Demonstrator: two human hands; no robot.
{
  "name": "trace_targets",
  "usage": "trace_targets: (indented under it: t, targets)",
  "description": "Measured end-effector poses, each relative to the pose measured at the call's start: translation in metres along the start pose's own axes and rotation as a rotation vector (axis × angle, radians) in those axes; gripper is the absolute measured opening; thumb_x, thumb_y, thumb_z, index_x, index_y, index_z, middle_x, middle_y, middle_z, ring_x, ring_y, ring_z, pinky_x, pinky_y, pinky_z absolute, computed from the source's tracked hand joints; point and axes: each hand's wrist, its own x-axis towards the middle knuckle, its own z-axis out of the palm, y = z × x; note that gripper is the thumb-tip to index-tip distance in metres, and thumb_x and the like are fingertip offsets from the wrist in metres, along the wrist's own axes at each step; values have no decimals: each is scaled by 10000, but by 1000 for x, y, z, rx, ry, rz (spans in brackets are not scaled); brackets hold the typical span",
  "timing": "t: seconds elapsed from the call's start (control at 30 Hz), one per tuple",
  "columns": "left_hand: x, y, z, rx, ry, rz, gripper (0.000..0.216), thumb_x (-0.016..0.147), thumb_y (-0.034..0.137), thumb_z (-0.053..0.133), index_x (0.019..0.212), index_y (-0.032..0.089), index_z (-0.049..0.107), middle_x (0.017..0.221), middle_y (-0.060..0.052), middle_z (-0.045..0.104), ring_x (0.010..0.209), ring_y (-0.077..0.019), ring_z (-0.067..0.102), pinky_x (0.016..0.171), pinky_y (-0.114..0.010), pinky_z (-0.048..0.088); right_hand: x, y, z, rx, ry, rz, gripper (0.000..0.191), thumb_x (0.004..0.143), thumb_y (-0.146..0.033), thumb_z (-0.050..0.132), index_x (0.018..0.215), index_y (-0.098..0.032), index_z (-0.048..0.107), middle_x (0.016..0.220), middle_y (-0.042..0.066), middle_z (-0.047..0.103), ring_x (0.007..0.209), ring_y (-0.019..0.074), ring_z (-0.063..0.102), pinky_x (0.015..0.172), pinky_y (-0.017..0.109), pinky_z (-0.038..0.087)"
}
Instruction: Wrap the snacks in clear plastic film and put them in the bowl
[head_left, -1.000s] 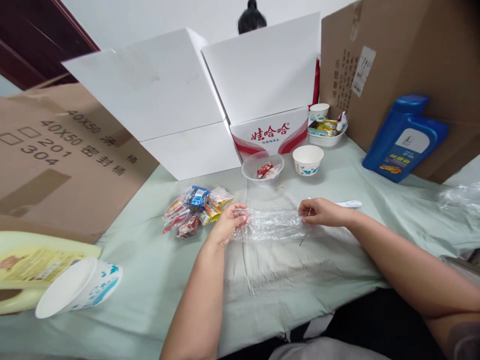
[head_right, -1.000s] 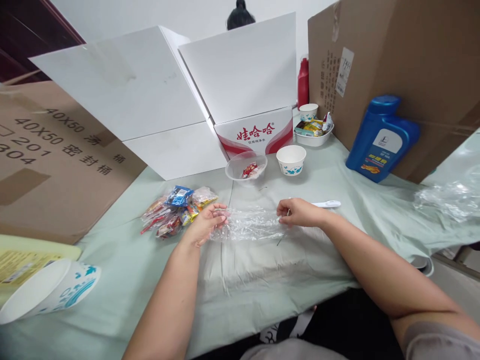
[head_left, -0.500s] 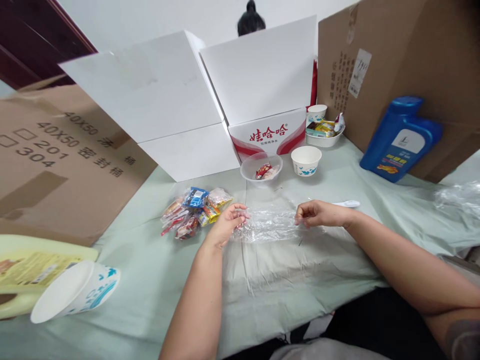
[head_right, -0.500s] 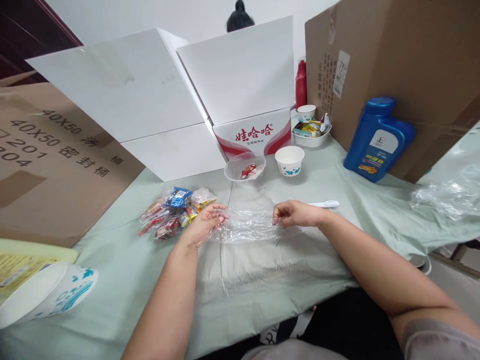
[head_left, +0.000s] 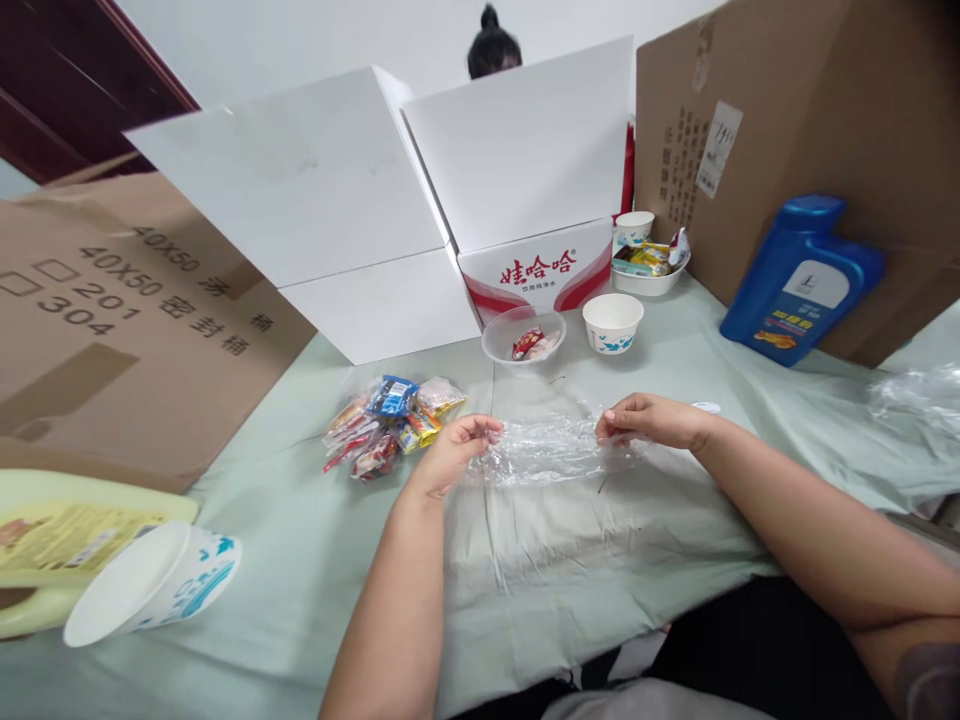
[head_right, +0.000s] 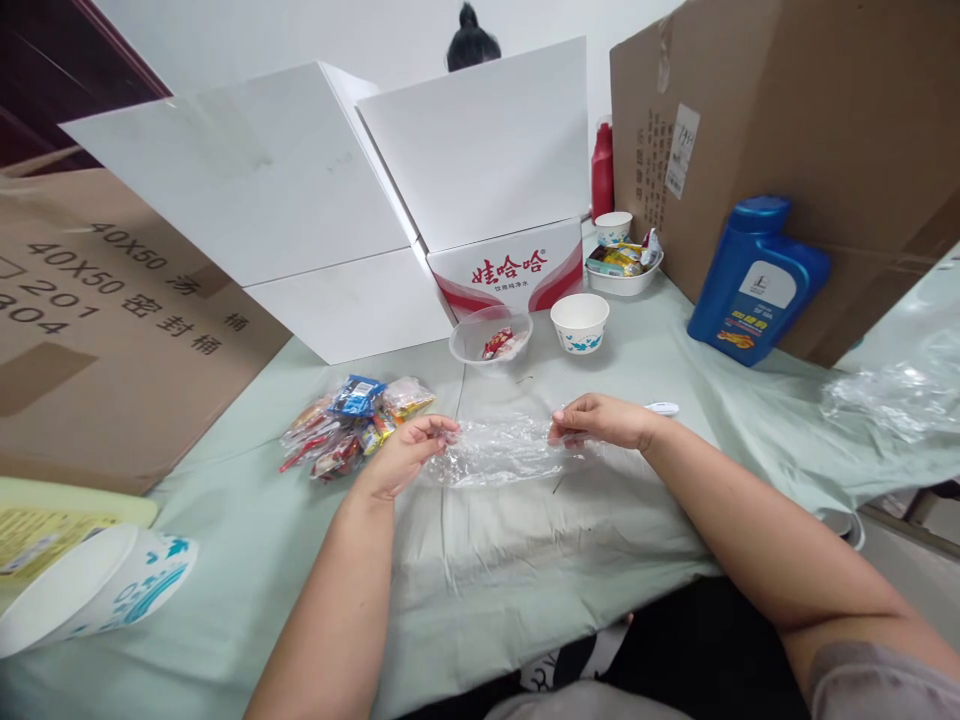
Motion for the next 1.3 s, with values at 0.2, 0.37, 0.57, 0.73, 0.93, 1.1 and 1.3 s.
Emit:
trace_targets:
  t: [0.2, 0.37, 0.57, 0.73, 0.93, 1.1, 1.3]
  targets:
    - [-2, 5, 1, -78, 54, 55, 391, 590, 331, 813, 917, 165, 678, 875, -40, 673, 768, -137, 590, 700, -235, 442, 6, 6, -5, -22, 215, -68, 395, 639, -488, 768, 787, -143, 647, 735, 13, 609, 659, 110, 531, 650, 264, 429]
    - [1, 6, 8, -253, 204, 125, 381, 657, 465, 755, 886, 186, 631, 966, -35, 655, 701, -102, 577, 624, -220, 434, 6, 7, -3, -307, 235, -160, 389, 619, -306, 733, 966, -167, 627, 828, 13, 613, 717, 128, 538, 656, 258, 437]
    - [1, 3, 12, -337, 64, -103, 499, 527, 264, 867, 962, 184, 635, 910, -8, 646, 651, -59, 552, 544, -160, 390, 5, 5, 3, -656, 195, -58, 357, 677, -266, 628, 1017, -165, 665, 646, -41, 507, 589, 111, 464, 578, 245, 363]
    - [-3, 3, 11, -217, -203, -163, 634, 530, 166, 851, 1126, 181, 635, 972, -58, 659, 786, -109, 588, 660, -195, 444, 0, -2, 2, -735, 202, -24, 217, 671, -302, 633, 842, -173, 672, 594, -50, 464, 559, 106, 432, 549, 245, 315]
    - [-4, 1, 9, -111, -272, -120, 532, 574, 208, 833, 1078, 174, 666, 914, -46, 650, 758, -113, 567, 669, -217, 444, -5, -4, -10, -613, 162, -32, 238, 703, -406, 643, 782, -181, 630, 644, -24, 552, 586, 114, 465, 540, 239, 340]
    - [2, -4, 8, -218, -57, -97, 328, 554, 276, 846, 751, 153, 615, 688, 34, 581, 618, -76, 550, 621, -200, 454, -4, -1, -13, -495, 215, 11, 432, 802, -579, 549, 891, -165, 634, 756, 40, 648, 658, 146, 559, 607, 265, 425]
    - [5, -3, 13, -307, 70, -239, 337, 579, 245, 790, 756, 166, 514, 688, 17, 642, 590, -119, 649, 517, -188, 470, -8, -2, -15, -395, 70, -9, 653, 873, -686, 381, 1183, -139, 555, 1080, 131, 658, 801, 194, 670, 744, 313, 500]
